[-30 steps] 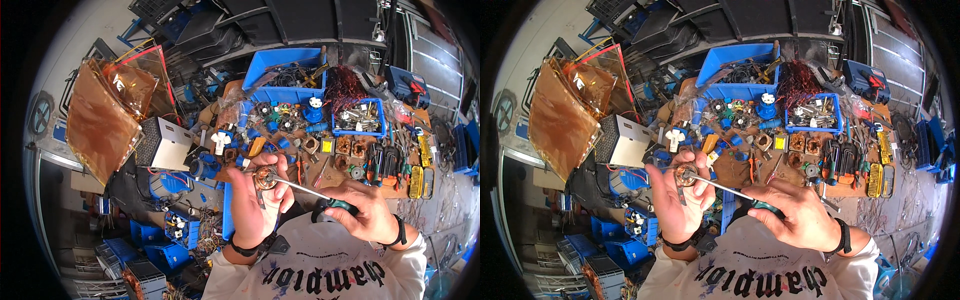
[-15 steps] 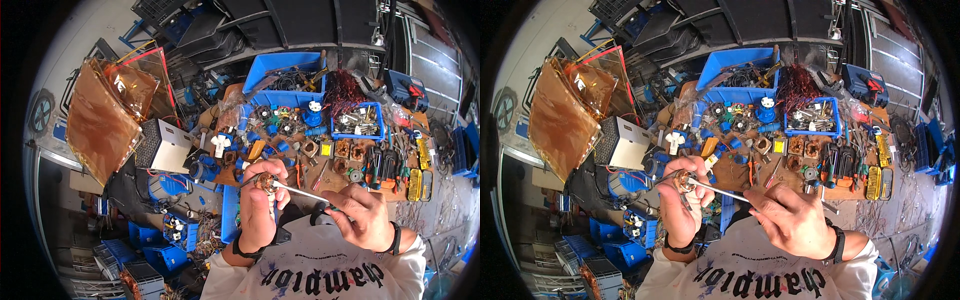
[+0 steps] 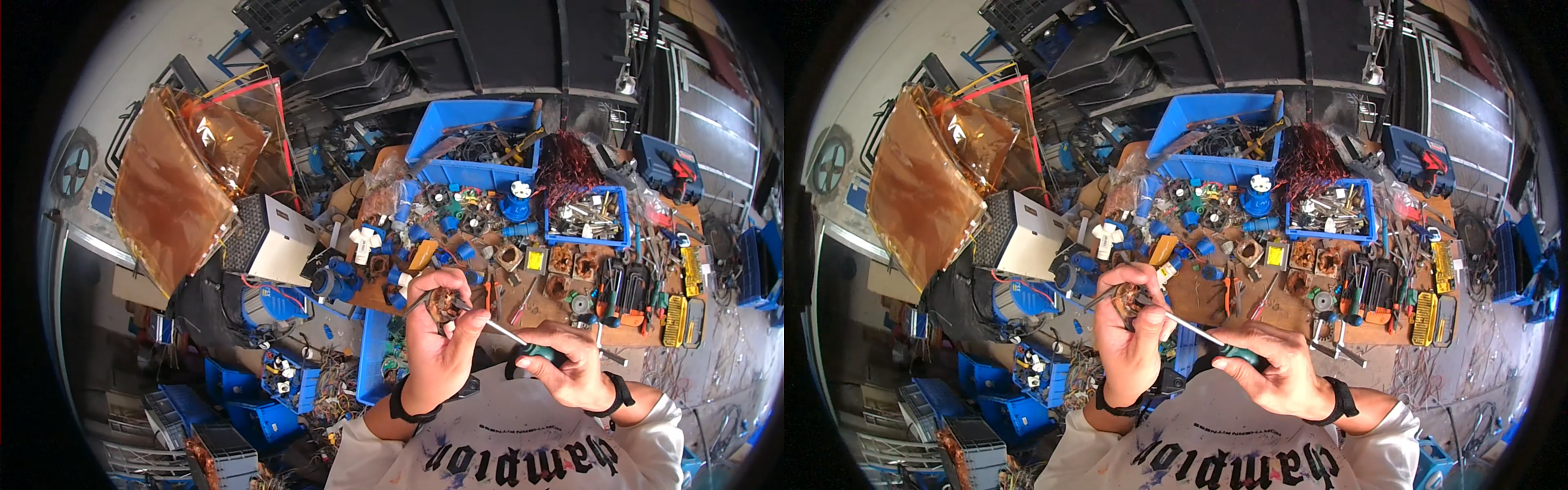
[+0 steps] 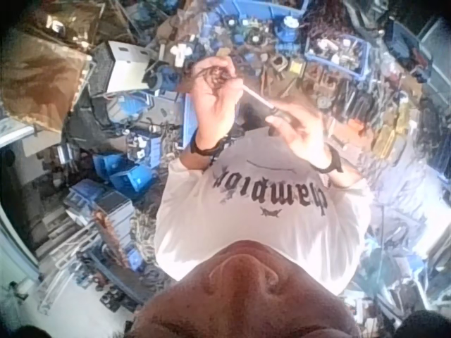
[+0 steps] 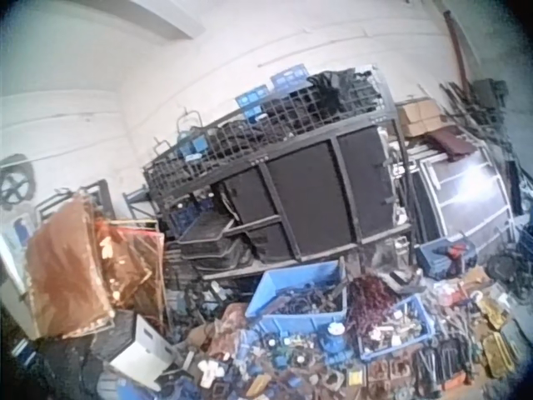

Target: The person uses a screwdriver to manipulate a small, copper-wound electrical component, likely a motor or generator armature. They repeatedly insert the tool into the component's slots and rotate it, while holding the object steady with their other hand. The task involves continuous, repetitive adjustment of the internal parts of the component.

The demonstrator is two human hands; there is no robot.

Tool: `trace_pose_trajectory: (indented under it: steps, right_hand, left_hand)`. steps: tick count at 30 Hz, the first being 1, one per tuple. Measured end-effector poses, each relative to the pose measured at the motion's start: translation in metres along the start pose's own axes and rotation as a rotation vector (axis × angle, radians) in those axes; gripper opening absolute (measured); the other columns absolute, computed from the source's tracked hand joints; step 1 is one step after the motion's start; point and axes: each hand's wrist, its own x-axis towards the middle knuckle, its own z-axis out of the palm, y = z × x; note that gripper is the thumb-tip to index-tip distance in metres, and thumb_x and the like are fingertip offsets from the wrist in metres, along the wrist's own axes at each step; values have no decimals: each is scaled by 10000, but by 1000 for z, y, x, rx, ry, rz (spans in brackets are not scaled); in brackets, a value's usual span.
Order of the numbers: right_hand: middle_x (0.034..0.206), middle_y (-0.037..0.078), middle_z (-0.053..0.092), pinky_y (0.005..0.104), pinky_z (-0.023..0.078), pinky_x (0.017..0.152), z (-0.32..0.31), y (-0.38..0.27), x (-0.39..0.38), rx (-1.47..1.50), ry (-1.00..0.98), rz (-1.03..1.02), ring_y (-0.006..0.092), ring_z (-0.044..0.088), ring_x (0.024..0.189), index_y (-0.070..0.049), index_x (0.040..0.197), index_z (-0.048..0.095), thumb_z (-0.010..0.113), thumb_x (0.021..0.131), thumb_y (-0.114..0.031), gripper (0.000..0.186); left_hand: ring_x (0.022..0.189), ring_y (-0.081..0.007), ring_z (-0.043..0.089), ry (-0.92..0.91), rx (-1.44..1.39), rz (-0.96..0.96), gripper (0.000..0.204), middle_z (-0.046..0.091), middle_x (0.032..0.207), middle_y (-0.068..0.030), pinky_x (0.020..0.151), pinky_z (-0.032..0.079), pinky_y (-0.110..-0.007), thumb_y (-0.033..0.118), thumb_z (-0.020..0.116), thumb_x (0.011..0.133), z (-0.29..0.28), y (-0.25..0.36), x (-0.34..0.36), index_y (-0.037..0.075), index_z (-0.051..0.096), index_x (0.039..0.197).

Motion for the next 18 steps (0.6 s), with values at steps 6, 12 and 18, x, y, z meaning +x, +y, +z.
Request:
trace_pose_trajectory:
  steps: [6,12,18]
  right_hand:
    - [918,126,692,270,509,631,0,11,-1,58,30,-4,171,653,745,-7,1050,669,731,789,-52,273]
    - [903,124,693,259,491,595,-1,21,1,87,57,-88,151,633,693,-7,1044,675,737,785,-54,270]
    - [765,91,646,275,455,540,-10,24,7,-75,100,-133,148,582,610,-17,1033,680,745,770,-62,275]
  left_hand:
    - [839,-94,464,16,-5,-102,356,471,1016,-48,731,399,-216,46,696,823,4,2,1,41,457,1087]
    - [792,-85,479,-85,-178,-133,338,468,1032,-70,593,427,-214,89,654,870,8,13,5,42,436,1125]
    - [755,-150,520,-156,-264,-133,428,486,1043,-142,578,490,-304,340,364,1002,3,12,12,-31,415,1211]
